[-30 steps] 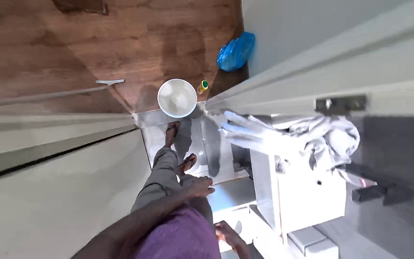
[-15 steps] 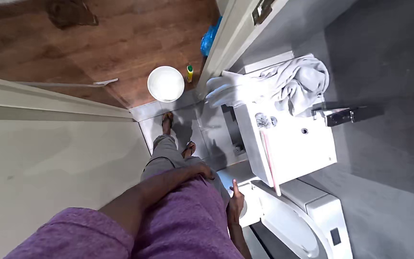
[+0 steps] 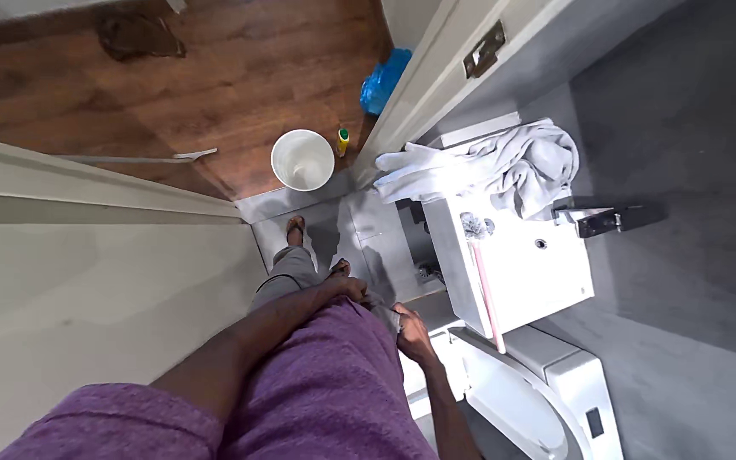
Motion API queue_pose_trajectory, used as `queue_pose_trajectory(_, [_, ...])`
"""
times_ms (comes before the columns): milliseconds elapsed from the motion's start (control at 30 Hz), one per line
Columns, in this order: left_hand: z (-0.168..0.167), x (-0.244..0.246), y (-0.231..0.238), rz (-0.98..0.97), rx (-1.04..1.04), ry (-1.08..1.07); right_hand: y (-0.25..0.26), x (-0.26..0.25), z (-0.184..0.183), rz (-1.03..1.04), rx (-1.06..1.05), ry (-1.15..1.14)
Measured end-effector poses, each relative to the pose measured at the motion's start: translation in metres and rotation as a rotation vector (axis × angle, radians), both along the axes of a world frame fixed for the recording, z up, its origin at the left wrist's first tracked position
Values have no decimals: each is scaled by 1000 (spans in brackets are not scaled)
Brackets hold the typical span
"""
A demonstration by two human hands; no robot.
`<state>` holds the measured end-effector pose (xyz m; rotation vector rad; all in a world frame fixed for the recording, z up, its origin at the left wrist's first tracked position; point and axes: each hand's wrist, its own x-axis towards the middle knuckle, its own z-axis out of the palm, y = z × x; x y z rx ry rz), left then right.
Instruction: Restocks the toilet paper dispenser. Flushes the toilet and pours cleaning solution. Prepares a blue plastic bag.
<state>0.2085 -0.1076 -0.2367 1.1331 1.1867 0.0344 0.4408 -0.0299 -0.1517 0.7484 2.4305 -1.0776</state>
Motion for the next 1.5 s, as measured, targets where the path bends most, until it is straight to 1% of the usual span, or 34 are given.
queue_pose_trajectory(67, [-4,-17,0,-12,5,51,17,-9,15,13,-182,-179])
queue_pose_trajectory(100, [-6,-26,2,-34,17,75,24,-11,25,-32,-276,-209])
queue_pose_trajectory(167, [-5,-39,7,-98,39,79,41,-9,49,-167,-395,-251])
queue_pose_trajectory(200, [-3,-46,11,-137,40,79,50,-9,64,-259,-425,-230])
queue_pose_trajectory(233, [-5,-52,12,-164,32,92,59,-9,78,-372,-440,-147])
queue_pose_trajectory(300, [-1,-67,9,-145,21,99,74,-17,100,-643,-447,112])
queue_pose_trajectory(333, [4,-76,5,-63,40,65,81,-30,112,-770,-450,249])
queue_pose_trajectory(367, [13,-87,-1,90,68,-12,84,-51,126,-868,-426,361])
queue_pose_trajectory(433, [46,-110,-8,512,54,-329,82,-109,147,-989,-371,502])
queue_pose_trajectory(500, [85,-129,-2,839,-22,-705,76,-159,161,-1035,-393,536])
queue_pose_trajectory(533, [110,-141,4,953,-35,-883,75,-180,165,-1017,-425,549])
queue_pose_trajectory(567, [132,-155,7,1026,-27,-1022,73,-200,167,-983,-451,569])
queue_pose_trajectory(600, [151,-169,8,1080,-9,-1105,70,-218,169,-950,-455,578])
queue_pose_trajectory(633, [166,-181,8,1129,23,-1137,66,-234,170,-929,-458,576])
queue_pose_trajectory(700, [188,-201,9,1241,93,-1083,61,-255,176,-920,-496,554])
queue_pose_trajectory(767, [198,-216,14,1353,145,-964,57,-268,180,-892,-515,552])
queue_pose_trajectory(800, [202,-223,14,1404,131,-905,56,-272,180,-841,-504,571])
queue_pose_trajectory(867, [212,-236,11,1501,61,-847,56,-280,181,-675,-516,628])
queue_pose_trajectory(933, [214,-247,7,1552,45,-868,59,-291,184,-461,-512,686])
queue_pose_trajectory(1000, [215,-252,3,1591,84,-899,64,-300,188,-267,-418,702])
queue_pose_trajectory(1033, [215,-254,2,1610,113,-903,67,-307,191,-186,-330,690])
queue_pose_trajectory(1067, [215,-257,2,1617,147,-895,70,-314,195,-136,-208,668])
queue_pose_trajectory(1133, [221,-261,2,1591,190,-862,70,-327,203,-113,61,656])
queue_pose_trajectory(1167, [225,-261,2,1592,187,-827,71,-331,206,-97,159,692])
queue_pose_trajectory(1200, [231,-261,2,1626,176,-784,72,-334,212,-87,203,748])
queue_pose_trajectory(1233, [237,-262,2,1672,193,-727,75,-339,223,-97,189,826])
queue_pose_trajectory(1267, [242,-263,2,1705,251,-687,77,-344,235,-136,127,916])
queue_pose_trajectory(1300, [245,-265,-1,1681,367,-675,78,-349,249,-193,43,990])
queue_pose_trajectory(1333, [248,-268,-4,1615,516,-683,80,-354,262,-227,-38,1035])
queue_pose_trajectory(1400, [262,-273,-9,1418,776,-670,89,-369,283,-262,-191,1099])
queue_pose_trajectory(1467, [281,-275,-6,1272,923,-604,104,-388,293,-257,-286,1150])
queue_pose_trajectory(1500, [293,-273,-1,1252,932,-557,109,-395,295,-261,-303,1148])
